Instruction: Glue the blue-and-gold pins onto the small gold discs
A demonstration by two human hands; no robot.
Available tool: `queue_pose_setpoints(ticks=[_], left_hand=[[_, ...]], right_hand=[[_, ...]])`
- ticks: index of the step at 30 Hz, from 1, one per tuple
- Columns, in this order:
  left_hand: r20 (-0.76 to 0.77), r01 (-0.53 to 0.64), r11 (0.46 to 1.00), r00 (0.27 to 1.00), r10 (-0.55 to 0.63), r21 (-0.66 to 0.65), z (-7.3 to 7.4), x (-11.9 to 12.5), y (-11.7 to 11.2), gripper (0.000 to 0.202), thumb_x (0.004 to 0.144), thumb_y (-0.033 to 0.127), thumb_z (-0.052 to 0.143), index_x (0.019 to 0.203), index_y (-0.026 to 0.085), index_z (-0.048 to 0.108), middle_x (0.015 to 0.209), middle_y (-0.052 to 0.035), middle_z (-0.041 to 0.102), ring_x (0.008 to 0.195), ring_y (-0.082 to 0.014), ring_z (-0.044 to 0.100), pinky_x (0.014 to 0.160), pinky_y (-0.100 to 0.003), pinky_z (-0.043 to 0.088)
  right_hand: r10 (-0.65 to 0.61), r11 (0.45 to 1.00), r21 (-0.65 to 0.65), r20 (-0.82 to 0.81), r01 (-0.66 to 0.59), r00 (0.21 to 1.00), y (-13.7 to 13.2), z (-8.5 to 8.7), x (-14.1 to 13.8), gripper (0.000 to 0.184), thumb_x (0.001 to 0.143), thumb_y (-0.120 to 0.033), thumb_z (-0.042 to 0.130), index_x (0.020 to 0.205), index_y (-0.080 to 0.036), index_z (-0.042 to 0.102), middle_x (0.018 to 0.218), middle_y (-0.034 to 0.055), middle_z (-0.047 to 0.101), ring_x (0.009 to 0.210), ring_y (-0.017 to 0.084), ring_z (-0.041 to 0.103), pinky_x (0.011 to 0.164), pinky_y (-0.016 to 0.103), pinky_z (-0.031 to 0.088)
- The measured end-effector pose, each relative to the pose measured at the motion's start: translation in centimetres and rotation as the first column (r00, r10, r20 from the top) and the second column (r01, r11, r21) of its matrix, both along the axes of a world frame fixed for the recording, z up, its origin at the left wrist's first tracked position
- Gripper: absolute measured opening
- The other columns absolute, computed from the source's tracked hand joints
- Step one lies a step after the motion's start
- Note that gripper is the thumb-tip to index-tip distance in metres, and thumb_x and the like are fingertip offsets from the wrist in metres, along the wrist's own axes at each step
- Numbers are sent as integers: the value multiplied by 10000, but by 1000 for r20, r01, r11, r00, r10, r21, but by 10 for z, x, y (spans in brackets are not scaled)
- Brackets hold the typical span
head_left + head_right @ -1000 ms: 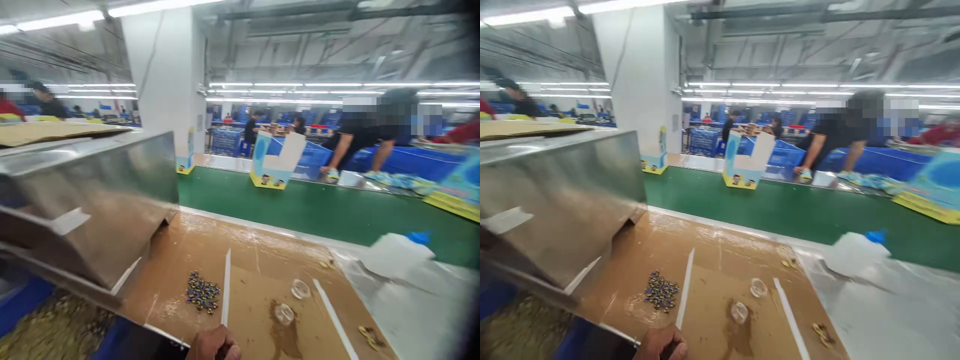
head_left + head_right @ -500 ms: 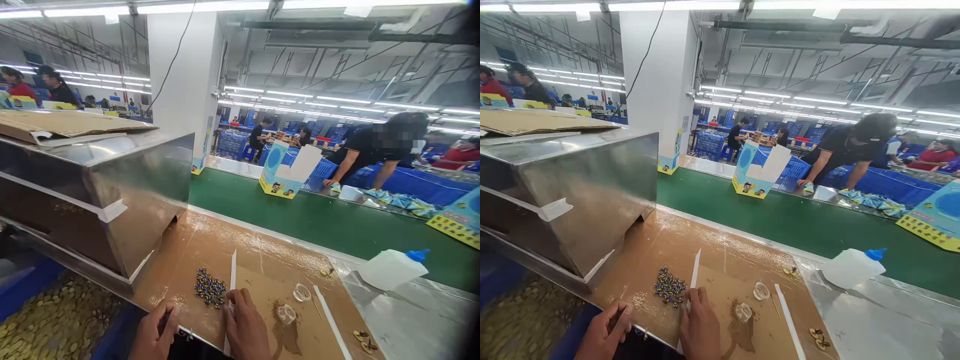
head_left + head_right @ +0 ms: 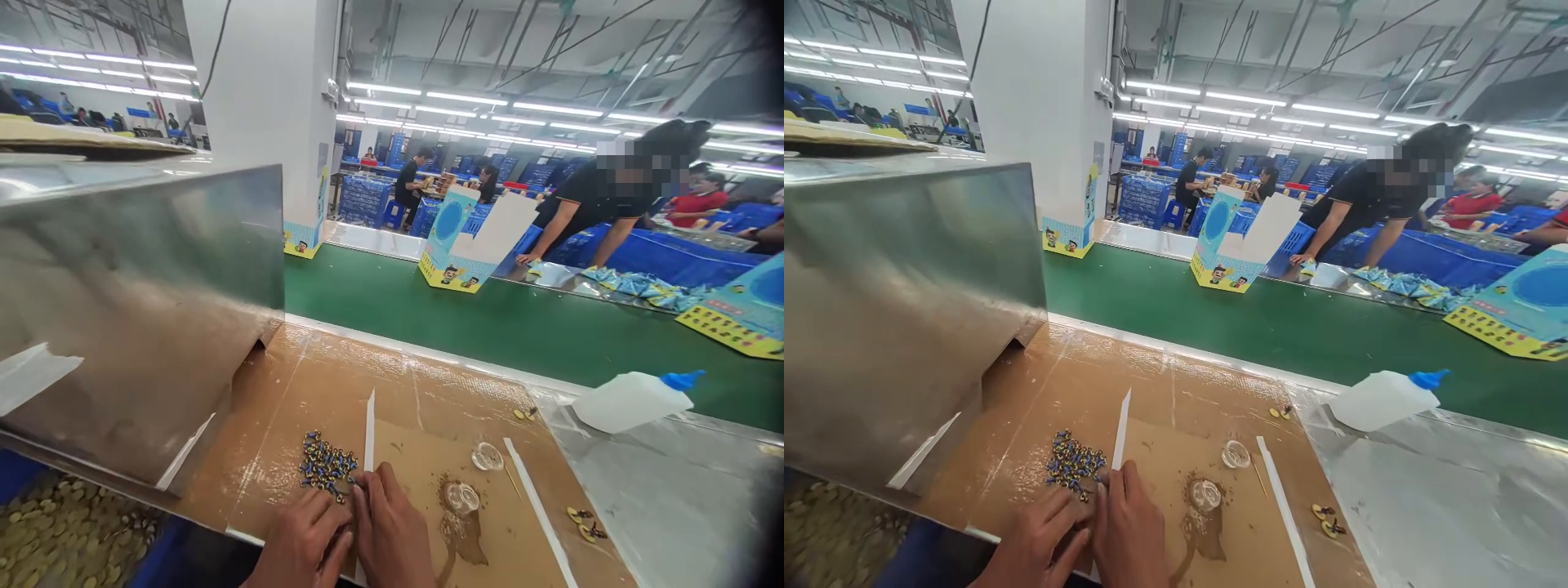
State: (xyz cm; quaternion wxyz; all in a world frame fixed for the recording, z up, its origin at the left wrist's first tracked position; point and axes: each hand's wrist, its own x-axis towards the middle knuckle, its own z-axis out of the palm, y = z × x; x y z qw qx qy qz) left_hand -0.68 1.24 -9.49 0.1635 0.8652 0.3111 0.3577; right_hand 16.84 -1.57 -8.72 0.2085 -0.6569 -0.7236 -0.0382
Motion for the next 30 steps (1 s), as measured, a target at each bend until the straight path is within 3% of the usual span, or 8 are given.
queue_pose_setpoints(ticks=[4, 7, 11, 13, 16, 20, 25, 30], left_hand=[[48, 12, 999, 999, -10, -40, -5, 0, -1, 165, 992, 149, 526, 1005, 221, 674, 861, -58, 728, 769, -232, 695, 662, -318, 560], [180, 41, 994, 983, -22, -102, -7, -6, -5, 165, 1029, 159, 511, 1039, 237, 656, 865, -23, 742, 768, -183, 714, 687, -270, 565], [258, -141, 960, 944, 204, -241, 2, -19, 2, 149, 1062, 203, 539, 1125, 262, 661, 972, -11, 779, 907, -157, 752, 824, -251, 587], [200, -286, 923, 919, 341, -258, 8, -22, 16, 194, 1072, 263, 537, 1207, 255, 676, 1147, -55, 783, 1088, -208, 742, 961, -346, 594], [19, -370, 887, 921, 390, -277, 11, -17, 37, 391, 1091, 379, 460, 1403, 210, 625, 1425, -128, 701, 1320, -308, 664, 1083, -543, 573], [-59, -309, 893, 950, 307, -328, 1, -6, 47, 496, 1092, 438, 407, 1474, 174, 580, 1471, -152, 678, 1375, -341, 636, 1126, -634, 545], [97, -315, 915, 933, 348, -252, 14, -8, 36, 385, 1064, 377, 555, 1405, 216, 635, 1386, -128, 727, 1291, -299, 694, 1088, -478, 597], [348, 98, 970, 937, -15, -223, 55, 6, 30, 283, 1069, 328, 590, 1331, 292, 691, 1087, -48, 796, 960, -177, 775, 838, -247, 642]], right_hand=[[-28, 999, -29, 52, 29, 998, 0, -5, -8, 270, 955, -47, 433, 982, -223, 637, 940, 108, 648, 786, 261, 667, 543, 298, 441], [-70, 995, -92, -292, 45, 954, -2, 3, -5, 292, 1053, -159, 336, 997, -222, 615, 953, 107, 647, 799, 249, 648, 628, 322, 476], [-200, 939, -295, -886, -177, 418, -6, 31, 7, 456, 1103, -585, 407, 904, -217, 588, 784, 25, 615, 672, 169, 574, 661, 287, 474], [-276, 912, -296, -955, -283, 109, -7, 43, 10, 533, 1020, -704, 547, 869, -197, 614, 716, -2, 590, 587, 122, 503, 578, 241, 413], [-313, 923, -262, -938, -282, -151, -5, 49, 10, 557, 905, -716, 729, 836, -170, 647, 684, -8, 580, 536, 81, 455, 509, 201, 343], [-309, 942, -255, -914, -220, -263, -3, 44, 7, 551, 841, -687, 821, 816, -159, 663, 688, -7, 594, 501, 54, 440, 459, 170, 328], [-292, 952, -240, -895, -189, -336, -4, 45, 6, 584, 750, -690, 892, 764, -161, 643, 602, -34, 567, 428, 28, 376, 377, 151, 275], [-372, 911, -229, -815, -344, -444, -2, 56, 1, 542, 748, -607, 924, 735, -164, 613, 543, -51, 546, 367, 5, 302, 336, 142, 192]])
